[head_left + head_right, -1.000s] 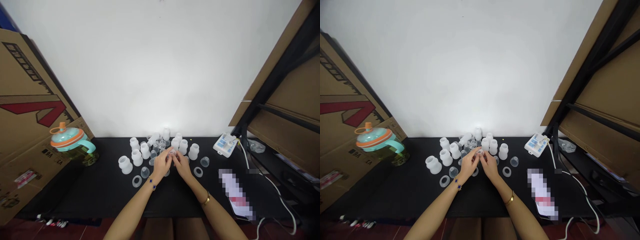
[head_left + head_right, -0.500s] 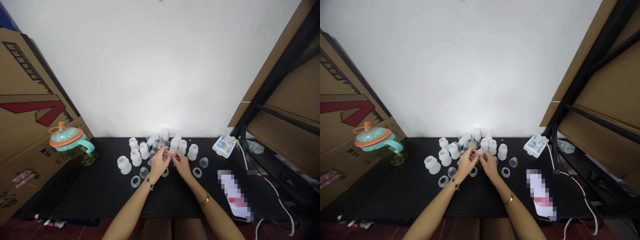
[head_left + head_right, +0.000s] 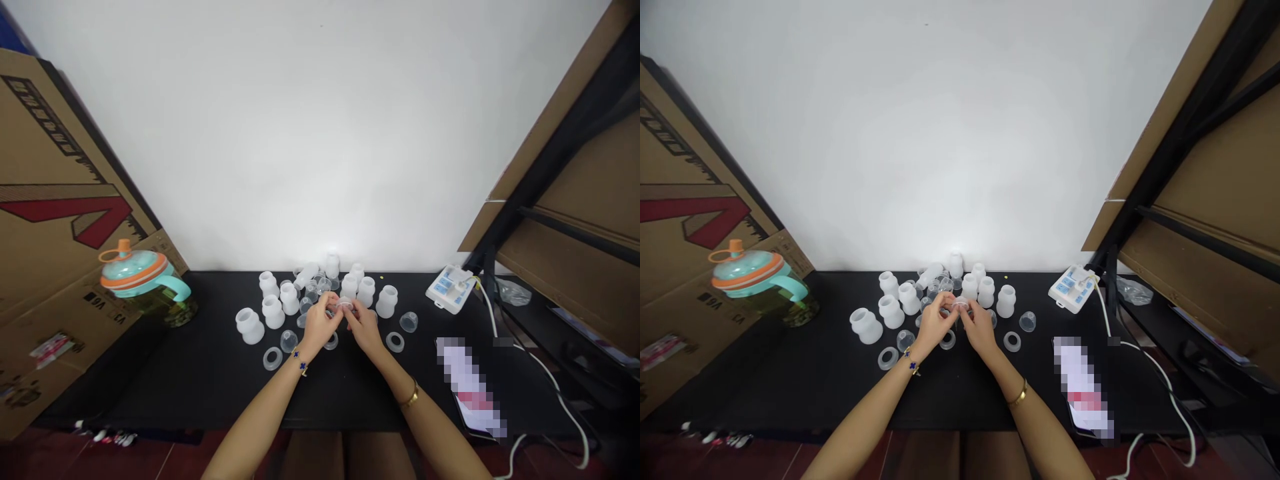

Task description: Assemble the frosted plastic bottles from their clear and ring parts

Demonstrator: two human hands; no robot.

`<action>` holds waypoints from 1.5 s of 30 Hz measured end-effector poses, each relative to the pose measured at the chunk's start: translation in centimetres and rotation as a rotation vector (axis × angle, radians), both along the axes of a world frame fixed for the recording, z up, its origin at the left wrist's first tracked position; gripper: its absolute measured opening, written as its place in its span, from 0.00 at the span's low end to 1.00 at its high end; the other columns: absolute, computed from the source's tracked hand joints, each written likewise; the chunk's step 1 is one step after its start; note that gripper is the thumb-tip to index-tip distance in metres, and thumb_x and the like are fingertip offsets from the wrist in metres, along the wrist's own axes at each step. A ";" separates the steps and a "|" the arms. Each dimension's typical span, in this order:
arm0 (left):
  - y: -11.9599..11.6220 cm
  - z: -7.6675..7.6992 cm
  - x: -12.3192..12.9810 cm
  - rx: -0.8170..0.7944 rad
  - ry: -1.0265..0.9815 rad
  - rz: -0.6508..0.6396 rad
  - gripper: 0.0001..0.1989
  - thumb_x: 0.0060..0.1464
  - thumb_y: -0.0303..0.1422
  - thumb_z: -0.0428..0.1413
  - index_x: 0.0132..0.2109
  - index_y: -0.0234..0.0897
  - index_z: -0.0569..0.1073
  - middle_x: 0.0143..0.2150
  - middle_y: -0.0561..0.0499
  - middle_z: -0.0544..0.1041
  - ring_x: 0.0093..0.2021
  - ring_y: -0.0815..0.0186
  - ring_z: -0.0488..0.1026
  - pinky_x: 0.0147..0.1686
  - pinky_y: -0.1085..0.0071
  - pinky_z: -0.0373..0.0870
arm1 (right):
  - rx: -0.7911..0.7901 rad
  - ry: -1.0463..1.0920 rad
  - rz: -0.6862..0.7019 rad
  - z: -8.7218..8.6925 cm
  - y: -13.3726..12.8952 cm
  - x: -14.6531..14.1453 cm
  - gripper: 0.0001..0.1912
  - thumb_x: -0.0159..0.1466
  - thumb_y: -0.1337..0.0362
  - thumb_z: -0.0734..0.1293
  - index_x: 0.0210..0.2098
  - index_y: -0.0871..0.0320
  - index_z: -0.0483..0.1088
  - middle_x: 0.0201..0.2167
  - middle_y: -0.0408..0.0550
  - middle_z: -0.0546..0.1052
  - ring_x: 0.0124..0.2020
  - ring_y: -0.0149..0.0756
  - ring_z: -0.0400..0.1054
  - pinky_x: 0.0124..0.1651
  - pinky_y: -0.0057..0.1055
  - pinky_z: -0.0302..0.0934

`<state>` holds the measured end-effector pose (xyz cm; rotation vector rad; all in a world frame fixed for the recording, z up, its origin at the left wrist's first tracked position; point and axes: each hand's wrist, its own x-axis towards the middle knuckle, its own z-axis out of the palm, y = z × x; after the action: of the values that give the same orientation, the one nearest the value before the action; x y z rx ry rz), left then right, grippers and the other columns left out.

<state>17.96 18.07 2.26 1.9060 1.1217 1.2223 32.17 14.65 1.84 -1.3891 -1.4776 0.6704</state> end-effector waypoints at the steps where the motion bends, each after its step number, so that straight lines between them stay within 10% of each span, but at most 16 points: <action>1: -0.1 0.1 0.0 0.006 0.011 0.006 0.08 0.58 0.34 0.56 0.45 0.39 0.70 0.34 0.53 0.80 0.32 0.67 0.77 0.29 0.74 0.69 | 0.000 0.003 0.003 0.0 0.0 0.0 0.17 0.69 0.51 0.60 0.38 0.56 0.73 0.19 0.39 0.70 0.20 0.34 0.68 0.25 0.27 0.56; 23: -0.8 0.7 -0.2 0.152 0.146 0.059 0.15 0.66 0.35 0.49 0.55 0.41 0.75 0.47 0.47 0.79 0.34 0.68 0.75 0.35 0.72 0.73 | 0.018 -0.066 -0.033 0.0 0.1 0.0 0.19 0.70 0.49 0.59 0.40 0.55 0.74 0.21 0.42 0.74 0.22 0.36 0.69 0.27 0.28 0.58; 45: -0.6 0.0 0.1 0.019 0.082 0.060 0.12 0.62 0.38 0.54 0.50 0.40 0.69 0.34 0.53 0.79 0.29 0.68 0.76 0.29 0.74 0.70 | 0.019 -0.029 -0.045 -0.3 0.2 -0.1 0.17 0.69 0.51 0.60 0.35 0.55 0.73 0.22 0.42 0.75 0.22 0.36 0.70 0.25 0.27 0.58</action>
<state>18.06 17.49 2.23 1.9648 1.2216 1.2003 32.08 14.84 1.56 -1.4184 -1.4675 0.6094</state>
